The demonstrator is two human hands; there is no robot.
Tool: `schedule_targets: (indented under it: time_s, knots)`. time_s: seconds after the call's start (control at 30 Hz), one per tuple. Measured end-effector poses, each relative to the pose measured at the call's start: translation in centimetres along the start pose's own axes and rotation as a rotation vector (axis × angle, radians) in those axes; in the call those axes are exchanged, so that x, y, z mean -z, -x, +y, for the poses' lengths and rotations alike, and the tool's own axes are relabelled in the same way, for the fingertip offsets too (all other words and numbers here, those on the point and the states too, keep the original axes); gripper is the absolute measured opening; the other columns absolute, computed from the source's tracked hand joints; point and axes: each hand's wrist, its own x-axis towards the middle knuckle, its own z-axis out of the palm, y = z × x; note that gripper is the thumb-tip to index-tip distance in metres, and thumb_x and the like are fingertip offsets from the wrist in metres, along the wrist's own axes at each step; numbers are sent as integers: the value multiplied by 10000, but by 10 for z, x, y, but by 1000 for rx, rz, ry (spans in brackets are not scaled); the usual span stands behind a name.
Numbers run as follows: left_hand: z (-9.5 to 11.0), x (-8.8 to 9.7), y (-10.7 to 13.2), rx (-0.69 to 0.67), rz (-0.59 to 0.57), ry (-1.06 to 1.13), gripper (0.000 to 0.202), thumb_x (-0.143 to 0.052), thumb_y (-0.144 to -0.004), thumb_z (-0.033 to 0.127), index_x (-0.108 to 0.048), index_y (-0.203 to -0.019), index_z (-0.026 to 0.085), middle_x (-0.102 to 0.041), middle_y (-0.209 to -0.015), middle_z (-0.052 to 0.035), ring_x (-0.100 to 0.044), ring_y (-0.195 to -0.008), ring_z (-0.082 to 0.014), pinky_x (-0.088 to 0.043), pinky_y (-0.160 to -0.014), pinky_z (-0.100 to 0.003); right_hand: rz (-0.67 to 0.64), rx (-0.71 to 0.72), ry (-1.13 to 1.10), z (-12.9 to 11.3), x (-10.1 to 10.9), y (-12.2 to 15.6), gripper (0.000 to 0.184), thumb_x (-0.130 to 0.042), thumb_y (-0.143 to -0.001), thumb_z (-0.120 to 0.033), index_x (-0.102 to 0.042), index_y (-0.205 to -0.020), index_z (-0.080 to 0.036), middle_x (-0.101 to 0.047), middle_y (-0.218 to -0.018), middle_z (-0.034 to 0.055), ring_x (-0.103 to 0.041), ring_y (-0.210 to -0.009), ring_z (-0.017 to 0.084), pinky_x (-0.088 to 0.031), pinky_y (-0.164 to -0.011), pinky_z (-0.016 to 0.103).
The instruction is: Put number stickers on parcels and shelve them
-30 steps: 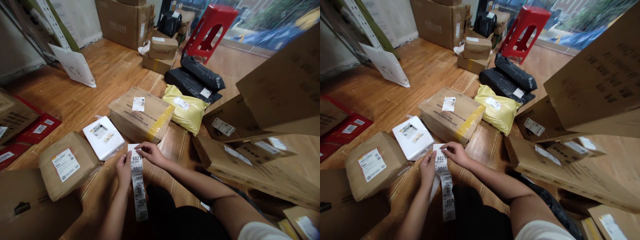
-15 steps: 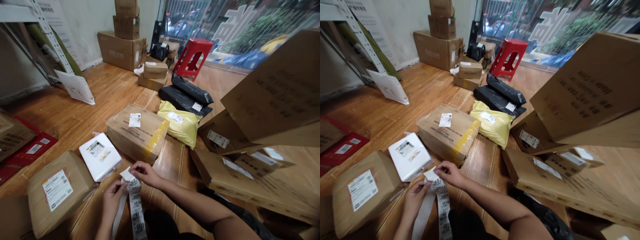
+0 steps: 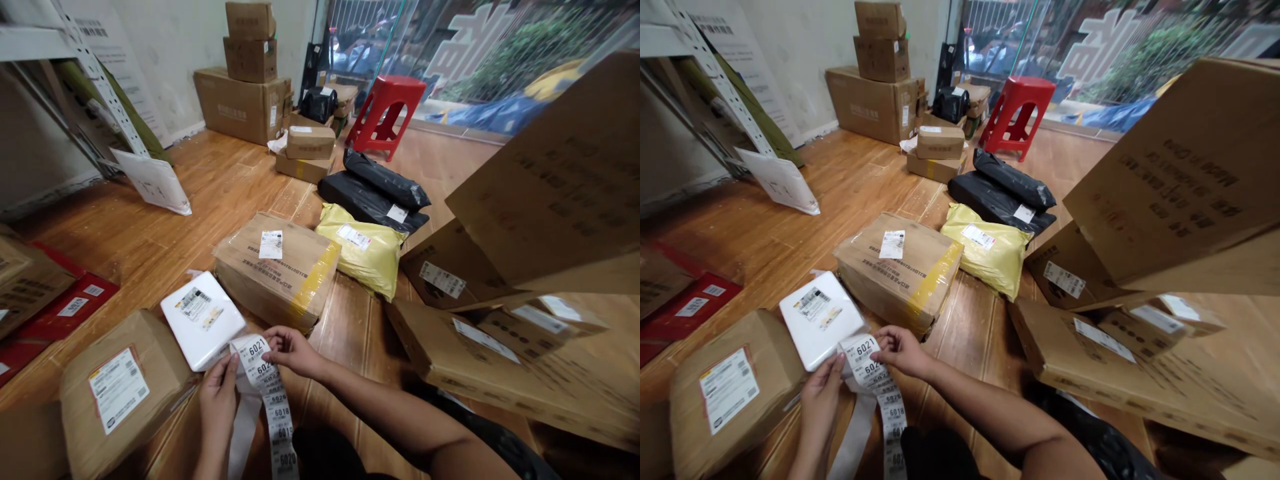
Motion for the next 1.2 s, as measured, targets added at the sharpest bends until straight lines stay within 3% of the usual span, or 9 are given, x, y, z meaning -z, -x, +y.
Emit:
schedule_targets:
  time_s: [0.17,0.27,0.4,0.47,0.6,0.73,0.87,1.0,1.2]
  knots:
    - [1,7,-4,-44,44,58,349,-792,-615,437,-717,-850,189,-755,-875,-55,-686,-863,-227,-543,-813,-299,-58,-85,34,-3,0,4,482,-921,-485,-440,-668,-769,-144,-676,-687,-23,-598,-595,91,-467,-625,244]
    - [5,9,-1,-197,-72,47,342,-749,-669,320,-726,-1000,235,-745,-1047,-57,-686,-965,-238,-550,-828,-310,-148,-105,183,-2,-4,10,511,-879,-521,-542,-686,-778,-144,-683,-684,6,-603,-584,126,-479,-580,270]
    - [5,14,5,-382,-298,-176,239,-615,-787,287,-791,-949,291,-755,-1051,-49,-682,-1019,-255,-531,-935,-362,131,365,805,-12,5,17,447,-716,-789,-523,-710,-1056,-165,-725,-1015,134,-654,-944,264,-531,-842,440]
    - [-2,18,8,-357,-296,-208,260,-625,-782,289,-789,-984,297,-749,-1090,-50,-675,-1061,-270,-534,-956,-375,279,534,1221,-20,18,14,520,-740,-799,-402,-632,-1256,-179,-612,-1312,185,-507,-1254,360,-392,-1052,572]
    - [-24,20,16,-253,-245,-136,295,-650,-744,331,-784,-1001,272,-737,-1127,-73,-658,-1107,-301,-540,-966,-411,236,478,1747,-18,32,-14,618,-689,-846,-298,-482,-1422,-215,-363,-1546,185,-245,-1444,431,-216,-1120,697]
    - [-41,11,30,-143,-257,-61,307,-662,-722,365,-784,-977,244,-742,-1107,-96,-667,-1090,-319,-541,-960,-433,149,492,1895,-2,14,-68,493,-435,-977,-199,-404,-1469,-201,-267,-1591,157,-215,-1473,369,-246,-1139,657]
    - [-49,12,40,-69,-261,-26,326,-669,-699,333,-786,-988,236,-742,-1105,-105,-678,-1068,-318,-533,-965,-431,129,454,1962,6,3,-111,463,-361,-982,-153,-455,-1435,-154,-207,-1618,98,-151,-1489,363,-226,-1178,620]
    - [-45,28,36,-42,-215,0,358,-645,-697,314,-781,-1015,221,-737,-1115,-114,-677,-1069,-323,-524,-971,-456,104,489,1990,4,15,-119,457,-356,-985,-182,-474,-1423,-131,-209,-1621,88,-114,-1487,391,-192,-1193,610]
    - [-13,69,25,-96,-19,71,335,-657,-719,305,-774,-1019,213,-737,-1120,-101,-659,-1099,-297,-480,-1024,-440,90,487,2074,-10,27,-120,468,-403,-955,-170,-499,-1412,-156,-212,-1621,111,-111,-1476,433,-142,-1166,658]
